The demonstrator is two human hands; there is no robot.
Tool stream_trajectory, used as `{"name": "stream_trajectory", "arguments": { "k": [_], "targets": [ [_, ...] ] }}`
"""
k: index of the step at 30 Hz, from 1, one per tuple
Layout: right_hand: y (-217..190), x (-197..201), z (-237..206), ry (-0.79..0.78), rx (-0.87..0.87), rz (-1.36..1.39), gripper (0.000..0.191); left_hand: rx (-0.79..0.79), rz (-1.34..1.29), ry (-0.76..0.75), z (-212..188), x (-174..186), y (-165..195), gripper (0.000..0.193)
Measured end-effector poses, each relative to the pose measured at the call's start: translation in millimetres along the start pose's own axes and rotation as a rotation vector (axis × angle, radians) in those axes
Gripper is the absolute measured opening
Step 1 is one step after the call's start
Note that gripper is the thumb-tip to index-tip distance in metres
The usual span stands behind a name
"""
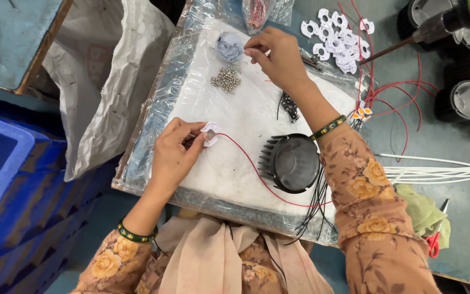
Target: The person cuts white plastic rods with scissors, then threads a red wire through a white plastic LED mount. They place the mount into a black heat sink, use a green soldering iron to solder the wire connections, and finally insert a white rod into the assembly.
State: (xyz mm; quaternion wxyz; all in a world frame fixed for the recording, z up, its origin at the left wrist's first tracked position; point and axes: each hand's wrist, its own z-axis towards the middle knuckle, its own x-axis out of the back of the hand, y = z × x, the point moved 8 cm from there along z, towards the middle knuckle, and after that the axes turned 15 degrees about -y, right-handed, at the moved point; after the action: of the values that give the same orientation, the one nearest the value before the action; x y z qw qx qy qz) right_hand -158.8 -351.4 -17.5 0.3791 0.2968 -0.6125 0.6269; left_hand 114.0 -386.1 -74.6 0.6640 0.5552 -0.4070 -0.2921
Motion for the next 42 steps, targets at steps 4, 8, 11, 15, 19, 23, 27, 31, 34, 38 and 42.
{"name": "stream_trajectory", "arguments": {
  "k": [4,8,11,15,19,23,27,31,34,38,42],
  "targets": [
    [-22,-9,9,0.042,0.164,-0.034,0.006,0.013,-0.008,-0.007,5,1,-1,0.022],
    [-23,-10,18,0.031,0.088,-0.050,0.005,-0.010,0.033,-0.010,6,2,0,0.022],
    [-17,7,21,0.103,0.031,-0.072,0.005,-0.020,0.033,-0.008,7,4,1,0.023],
    [-25,14,17,0.150,0.094,-0.313,0.009,-0.009,0.025,-0.017,7,3,0,0.023],
    [-27,9,15,0.168,0.110,-0.468,0.010,-0.007,0.035,-0.018,8,4,0,0.023],
    [-23,2,16,0.157,0.098,-0.513,0.011,-0.021,0.021,-0.015,8,5,0,0.023],
    [-20,-2,18,0.162,0.076,-0.508,0.011,-0.026,0.043,-0.004,9,6,1,0.023],
    [-16,-3,18,0.173,0.029,-0.474,0.010,-0.030,0.027,-0.008,9,6,2,0.023],
    [-16,0,16,0.214,0.058,-0.434,0.007,-0.031,0.022,-0.008,9,6,2,0.022],
    [1,3,17,0.202,-0.053,-0.260,0.005,-0.017,0.011,-0.012,11,5,0,0.022],
    [3,3,17,0.228,-0.027,-0.242,0.006,-0.014,0.011,-0.012,10,5,1,0.022]
  ]
}}
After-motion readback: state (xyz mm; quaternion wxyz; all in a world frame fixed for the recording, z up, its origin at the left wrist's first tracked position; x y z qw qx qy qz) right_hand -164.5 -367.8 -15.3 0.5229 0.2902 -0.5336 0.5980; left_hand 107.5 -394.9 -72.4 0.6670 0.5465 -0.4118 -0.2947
